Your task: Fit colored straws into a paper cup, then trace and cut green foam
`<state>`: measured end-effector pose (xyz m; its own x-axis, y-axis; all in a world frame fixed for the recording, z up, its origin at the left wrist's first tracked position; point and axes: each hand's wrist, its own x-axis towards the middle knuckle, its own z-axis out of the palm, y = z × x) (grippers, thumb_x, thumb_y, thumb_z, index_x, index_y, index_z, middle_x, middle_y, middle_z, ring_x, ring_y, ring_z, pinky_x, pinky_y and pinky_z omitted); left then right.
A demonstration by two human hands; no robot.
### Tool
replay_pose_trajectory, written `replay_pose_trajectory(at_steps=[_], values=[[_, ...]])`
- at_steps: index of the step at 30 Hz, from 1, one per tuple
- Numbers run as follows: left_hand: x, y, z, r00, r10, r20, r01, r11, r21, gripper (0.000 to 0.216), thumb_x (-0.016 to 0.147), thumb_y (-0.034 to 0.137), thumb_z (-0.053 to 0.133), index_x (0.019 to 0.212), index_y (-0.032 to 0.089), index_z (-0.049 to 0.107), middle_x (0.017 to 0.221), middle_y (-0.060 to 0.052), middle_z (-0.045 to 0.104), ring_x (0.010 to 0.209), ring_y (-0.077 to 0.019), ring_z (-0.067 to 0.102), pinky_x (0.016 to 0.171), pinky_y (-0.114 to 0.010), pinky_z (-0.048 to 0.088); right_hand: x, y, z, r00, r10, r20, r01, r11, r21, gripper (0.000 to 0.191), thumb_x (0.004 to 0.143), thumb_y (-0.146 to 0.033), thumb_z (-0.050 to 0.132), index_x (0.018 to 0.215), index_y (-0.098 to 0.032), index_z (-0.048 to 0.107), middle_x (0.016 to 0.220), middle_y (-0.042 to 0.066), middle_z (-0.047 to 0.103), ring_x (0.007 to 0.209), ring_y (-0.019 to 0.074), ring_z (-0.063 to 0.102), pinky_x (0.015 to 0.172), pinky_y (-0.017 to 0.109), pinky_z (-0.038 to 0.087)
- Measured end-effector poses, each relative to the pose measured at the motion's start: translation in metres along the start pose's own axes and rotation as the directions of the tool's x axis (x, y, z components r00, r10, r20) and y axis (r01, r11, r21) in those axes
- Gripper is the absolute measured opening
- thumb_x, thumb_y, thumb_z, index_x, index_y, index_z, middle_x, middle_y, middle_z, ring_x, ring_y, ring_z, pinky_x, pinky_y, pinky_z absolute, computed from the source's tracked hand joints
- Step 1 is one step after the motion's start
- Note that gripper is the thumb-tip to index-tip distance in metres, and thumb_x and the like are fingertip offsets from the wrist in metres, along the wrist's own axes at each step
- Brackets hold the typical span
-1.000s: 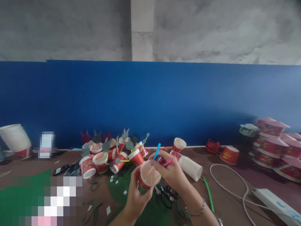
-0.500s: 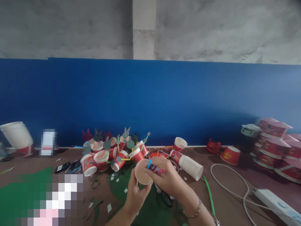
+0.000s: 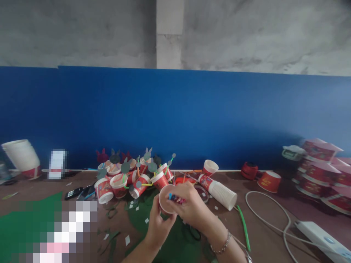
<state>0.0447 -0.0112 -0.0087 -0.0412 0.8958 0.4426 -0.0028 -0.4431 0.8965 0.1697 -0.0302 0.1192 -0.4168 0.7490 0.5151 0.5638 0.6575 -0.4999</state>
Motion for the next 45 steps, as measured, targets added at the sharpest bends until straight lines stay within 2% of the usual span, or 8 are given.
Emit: replay_pose_trajectory(at_steps=[4, 17, 20, 24, 26, 31, 40, 45], values=[[0.002, 0.002, 0.0, 1.0, 0.014, 0.005, -0.014, 1.0, 0.006, 0.048, 0.068, 0.018, 0.066, 0.114, 0.018, 0.049, 0.101, -0.007, 0.062, 0.089, -0.0219, 0.061, 0.075, -0.03, 0.05, 0.002, -0.001, 0.004, 0.996, 0.074, 0.042, -0.071, 0.996, -0.056, 0.012, 0.077, -0.017, 0.06, 0.066, -0.021, 0.064, 0.075, -0.003, 0.068, 0.068, 0.013, 0.056, 0.077, 0.028, 0.036], [-0.006, 0.008, 0.002, 0.986, -0.03, 0.163, 0.048, 0.993, -0.105, 0.052, 0.075, 0.019, 0.062, 0.122, 0.023, 0.04, 0.116, -0.009, 0.058, 0.103, -0.0227, 0.059, 0.086, -0.033, 0.049, 0.004, 0.004, -0.004, 0.93, 0.312, -0.195, -0.258, 0.93, 0.26, 0.03, 0.081, -0.03, 0.053, 0.109, -0.021, 0.061, 0.109, 0.007, 0.062, 0.101, 0.0218, 0.056, 0.087, 0.035, 0.043], [-0.009, 0.001, 0.001, 0.977, -0.066, 0.202, 0.097, 0.985, -0.146, 0.057, 0.073, 0.021, 0.065, 0.124, 0.025, 0.04, 0.12, -0.008, 0.058, 0.104, -0.0233, 0.059, 0.087, -0.033, 0.049, 0.003, 0.01, -0.008, 0.928, 0.366, -0.069, -0.306, 0.856, 0.417, 0.031, 0.083, -0.037, 0.051, 0.106, -0.02, 0.064, 0.113, 0.008, 0.061, 0.109, 0.0233, 0.053, 0.092, 0.036, 0.042], [-0.011, 0.005, -0.001, 0.954, -0.062, 0.295, 0.12, 0.976, -0.184, 0.062, 0.074, 0.023, 0.066, 0.128, 0.025, 0.036, 0.124, -0.009, 0.055, 0.112, -0.0247, 0.054, 0.095, -0.035, 0.044, -0.001, 0.017, -0.012, 0.859, 0.48, 0.177, -0.458, 0.57, 0.682, 0.04, 0.086, -0.047, 0.045, 0.107, -0.02, 0.066, 0.108, 0.007, 0.065, 0.109, 0.0219, 0.055, 0.092, 0.033, 0.044], [-0.011, 0.011, -0.001, 0.947, -0.027, 0.32, 0.098, 0.973, -0.21, 0.066, 0.073, 0.024, 0.068, 0.129, 0.025, 0.033, 0.128, -0.01, 0.051, 0.117, -0.0258, 0.05, 0.1, -0.037, 0.04, -0.001, 0.019, -0.011, 0.84, 0.505, 0.201, -0.483, 0.525, 0.701, 0.039, 0.083, -0.049, 0.051, 0.102, -0.02, 0.067, 0.095, 0.007, 0.068, 0.097, 0.0205, 0.06, 0.082, 0.03, 0.048], [-0.01, 0.021, 0.004, 0.933, -0.005, 0.359, 0.134, 0.932, -0.337, 0.075, 0.063, 0.035, 0.077, 0.123, 0.023, 0.033, 0.121, -0.011, 0.051, 0.111, -0.0298, 0.053, 0.094, -0.042, 0.043, 0.003, 0.019, -0.007, 0.832, 0.5, 0.241, -0.525, 0.566, 0.636, 0.038, 0.073, -0.05, 0.064, 0.091, -0.016, 0.067, 0.07, 0.001, 0.064, 0.057, 0.0122, 0.056, 0.05, 0.021, 0.045], [-0.005, 0.026, 0.001, 0.978, -0.001, 0.207, 0.061, 0.958, -0.28, 0.051, 0.075, 0.03, 0.066, 0.12, 0.022, 0.045, 0.117, -0.009, 0.058, 0.109, -0.0252, 0.055, 0.095, -0.038, 0.044, 0.005, 0.02, -0.01, 0.912, 0.393, 0.115, -0.377, 0.697, 0.611, 0.036, 0.076, -0.051, 0.06, 0.077, -0.017, 0.074, 0.096, 0.006, 0.066, 0.09, 0.0197, 0.059, 0.076, 0.027, 0.046], [-0.005, 0.015, -0.001, 0.991, 0.019, 0.134, 0.013, 0.972, -0.233, 0.054, 0.074, 0.031, 0.066, 0.123, 0.019, 0.046, 0.119, -0.011, 0.058, 0.11, -0.026, 0.055, 0.095, -0.036, 0.044, 0.004, 0.017, -0.014, 0.878, 0.429, 0.214, -0.474, 0.71, 0.52, 0.032, 0.072, -0.047, 0.066, 0.064, -0.016, 0.073, 0.097, 0.006, 0.064, 0.076, 0.0159, 0.058, 0.059, 0.023, 0.044]])
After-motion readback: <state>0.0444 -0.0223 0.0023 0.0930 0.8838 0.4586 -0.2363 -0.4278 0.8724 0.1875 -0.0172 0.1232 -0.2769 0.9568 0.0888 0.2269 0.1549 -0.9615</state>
